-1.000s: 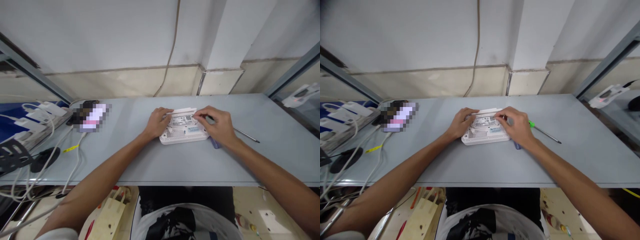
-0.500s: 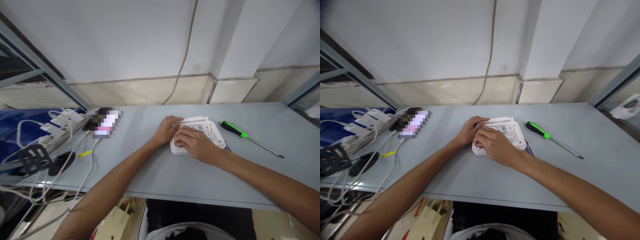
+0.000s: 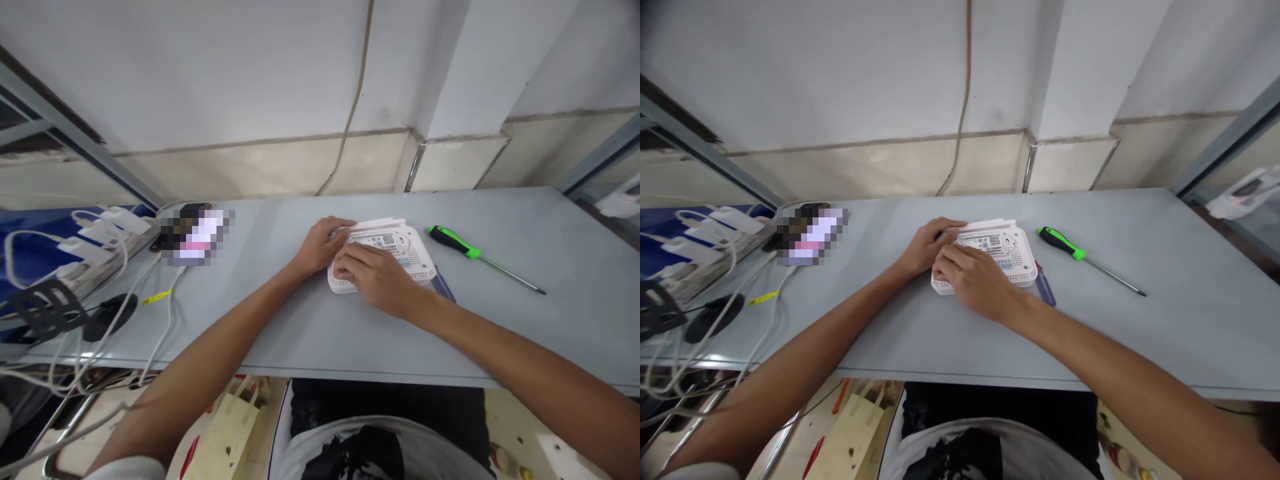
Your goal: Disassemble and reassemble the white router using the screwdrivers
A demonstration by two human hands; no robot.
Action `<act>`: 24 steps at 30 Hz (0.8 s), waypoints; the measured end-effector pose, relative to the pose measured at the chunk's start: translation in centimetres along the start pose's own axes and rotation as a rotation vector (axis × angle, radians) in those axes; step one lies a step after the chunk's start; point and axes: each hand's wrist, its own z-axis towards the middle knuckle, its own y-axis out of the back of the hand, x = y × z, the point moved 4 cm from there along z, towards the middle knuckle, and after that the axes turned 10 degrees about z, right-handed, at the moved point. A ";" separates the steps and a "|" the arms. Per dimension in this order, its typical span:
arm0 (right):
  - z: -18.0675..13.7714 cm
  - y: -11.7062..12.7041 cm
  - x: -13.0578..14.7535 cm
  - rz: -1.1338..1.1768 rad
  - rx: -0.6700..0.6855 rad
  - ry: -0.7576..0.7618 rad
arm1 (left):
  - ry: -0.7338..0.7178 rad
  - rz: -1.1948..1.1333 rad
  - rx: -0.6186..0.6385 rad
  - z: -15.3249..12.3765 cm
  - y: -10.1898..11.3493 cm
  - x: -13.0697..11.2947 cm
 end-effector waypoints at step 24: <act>0.4 0.3 -0.4 0.117 -0.069 -0.129 | -0.013 0.005 0.018 0.4 0.0 -0.1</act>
